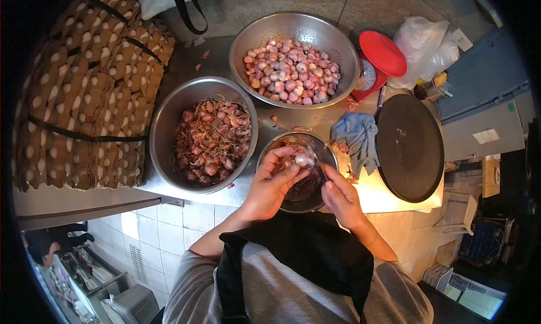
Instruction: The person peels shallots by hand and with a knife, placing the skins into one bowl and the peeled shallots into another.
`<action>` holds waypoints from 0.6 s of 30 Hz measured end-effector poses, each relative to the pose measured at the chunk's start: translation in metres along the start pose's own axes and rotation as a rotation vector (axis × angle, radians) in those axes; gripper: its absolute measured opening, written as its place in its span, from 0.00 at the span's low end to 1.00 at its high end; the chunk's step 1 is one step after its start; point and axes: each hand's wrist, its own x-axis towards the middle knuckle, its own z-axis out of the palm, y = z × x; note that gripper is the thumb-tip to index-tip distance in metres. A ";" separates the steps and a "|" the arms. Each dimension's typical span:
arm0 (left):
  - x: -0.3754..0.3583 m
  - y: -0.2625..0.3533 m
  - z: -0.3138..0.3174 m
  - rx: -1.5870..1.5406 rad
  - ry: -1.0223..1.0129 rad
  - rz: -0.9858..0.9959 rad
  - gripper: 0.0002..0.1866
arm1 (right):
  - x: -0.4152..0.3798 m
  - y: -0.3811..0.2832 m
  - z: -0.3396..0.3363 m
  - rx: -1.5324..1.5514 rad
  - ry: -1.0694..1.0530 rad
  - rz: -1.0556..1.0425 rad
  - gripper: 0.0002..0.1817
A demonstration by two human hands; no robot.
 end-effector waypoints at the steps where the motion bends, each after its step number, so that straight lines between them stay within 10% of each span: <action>1: 0.000 0.000 0.000 0.033 0.012 -0.007 0.15 | -0.002 -0.001 0.001 0.002 -0.035 0.001 0.21; 18: -0.004 0.001 -0.002 0.056 -0.099 -0.049 0.14 | 0.010 0.004 -0.007 -0.020 0.137 -0.038 0.20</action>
